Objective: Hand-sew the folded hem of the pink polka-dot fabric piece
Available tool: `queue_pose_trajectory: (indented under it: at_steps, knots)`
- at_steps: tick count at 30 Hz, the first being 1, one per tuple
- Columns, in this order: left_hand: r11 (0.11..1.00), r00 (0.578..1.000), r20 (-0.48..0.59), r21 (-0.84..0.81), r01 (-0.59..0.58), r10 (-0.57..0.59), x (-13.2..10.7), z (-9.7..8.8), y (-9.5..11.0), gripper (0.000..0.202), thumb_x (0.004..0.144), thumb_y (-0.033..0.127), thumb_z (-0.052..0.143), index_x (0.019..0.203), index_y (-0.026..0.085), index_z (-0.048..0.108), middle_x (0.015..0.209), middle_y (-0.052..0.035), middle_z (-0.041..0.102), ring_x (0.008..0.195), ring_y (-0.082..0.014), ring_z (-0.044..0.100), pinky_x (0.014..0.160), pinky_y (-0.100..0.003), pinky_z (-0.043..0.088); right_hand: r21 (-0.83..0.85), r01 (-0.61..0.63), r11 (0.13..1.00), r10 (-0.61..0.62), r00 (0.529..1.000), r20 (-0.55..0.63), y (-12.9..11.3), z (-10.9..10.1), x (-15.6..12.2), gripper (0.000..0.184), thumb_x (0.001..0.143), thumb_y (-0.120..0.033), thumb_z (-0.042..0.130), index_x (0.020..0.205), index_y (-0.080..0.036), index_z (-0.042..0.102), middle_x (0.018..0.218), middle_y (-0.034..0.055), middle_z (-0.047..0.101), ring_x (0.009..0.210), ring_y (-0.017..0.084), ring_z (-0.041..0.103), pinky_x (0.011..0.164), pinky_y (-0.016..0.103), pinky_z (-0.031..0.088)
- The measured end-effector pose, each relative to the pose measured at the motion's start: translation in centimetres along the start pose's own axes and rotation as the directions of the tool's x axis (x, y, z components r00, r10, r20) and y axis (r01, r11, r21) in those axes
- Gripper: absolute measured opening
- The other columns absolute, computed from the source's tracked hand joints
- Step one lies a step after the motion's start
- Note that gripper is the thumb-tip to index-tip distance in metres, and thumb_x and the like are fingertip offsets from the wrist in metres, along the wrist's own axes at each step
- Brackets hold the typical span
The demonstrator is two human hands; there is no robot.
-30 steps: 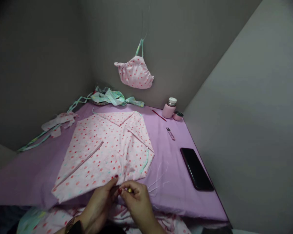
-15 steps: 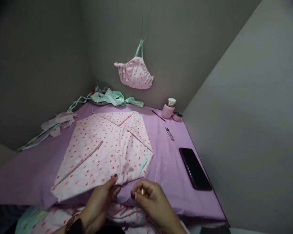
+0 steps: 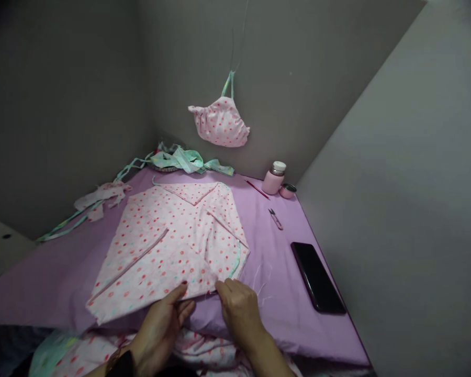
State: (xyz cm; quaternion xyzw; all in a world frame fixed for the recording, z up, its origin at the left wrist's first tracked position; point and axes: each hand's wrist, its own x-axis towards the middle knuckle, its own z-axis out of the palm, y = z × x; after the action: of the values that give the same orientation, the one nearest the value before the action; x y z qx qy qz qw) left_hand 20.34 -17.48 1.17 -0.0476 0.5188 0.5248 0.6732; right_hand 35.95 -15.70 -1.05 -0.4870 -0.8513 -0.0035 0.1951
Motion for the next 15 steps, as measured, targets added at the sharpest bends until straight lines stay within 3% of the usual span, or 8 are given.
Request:
queue_pose_trajectory:
  at_steps: [6,11,13,15]
  knots:
    - [1.0,0.996,-0.088,0.004,0.029,-0.028,0.2,-0.4,0.4,0.02,0.077,0.012,0.059,0.097,0.014,0.056,0.114,-0.0079,0.06,0.079,-0.0115,0.062,0.064,-0.018,0.053,0.105,-0.053,0.993,0.051,0.998,0.024,0.6,0.3,-0.4,0.023,0.086,-0.011,0.039,0.087,-0.017,0.062,0.07,0.0041,0.06,0.066,0.016,0.056,0.061,0.024,0.035]
    - [0.999,0.998,-0.053,0.011,0.045,-0.044,0.4,-1.0,0.3,0.022,0.077,0.016,0.062,0.097,0.012,0.057,0.114,-0.0104,0.06,0.085,-0.0133,0.062,0.068,-0.019,0.052,0.317,-0.269,0.909,0.188,0.946,0.262,1.6,-2.6,0.6,0.015,0.085,-0.021,0.045,0.096,-0.016,0.054,0.07,0.0009,0.058,0.064,0.014,0.055,0.059,0.022,0.038]
    - [0.999,0.998,-0.031,0.018,0.048,-0.048,0.4,-1.1,0.2,0.022,0.076,0.018,0.063,0.096,0.011,0.058,0.113,-0.0113,0.06,0.086,-0.0141,0.062,0.071,-0.02,0.052,0.376,-0.306,0.874,0.211,0.938,0.274,1.7,-3.6,1.3,0.016,0.088,-0.022,0.039,0.088,-0.016,0.054,0.07,0.0015,0.057,0.064,0.013,0.054,0.059,0.021,0.038]
    - [0.999,0.999,-0.023,0.028,0.039,-0.039,0.4,-1.1,0.2,0.021,0.076,0.018,0.063,0.095,0.011,0.059,0.111,-0.0111,0.061,0.086,-0.0141,0.062,0.072,-0.02,0.051,0.445,-0.266,0.855,0.162,0.952,0.259,1.0,-4.0,2.2,0.021,0.089,-0.022,0.036,0.082,-0.016,0.056,0.076,0.0031,0.059,0.07,0.013,0.055,0.064,0.021,0.04]
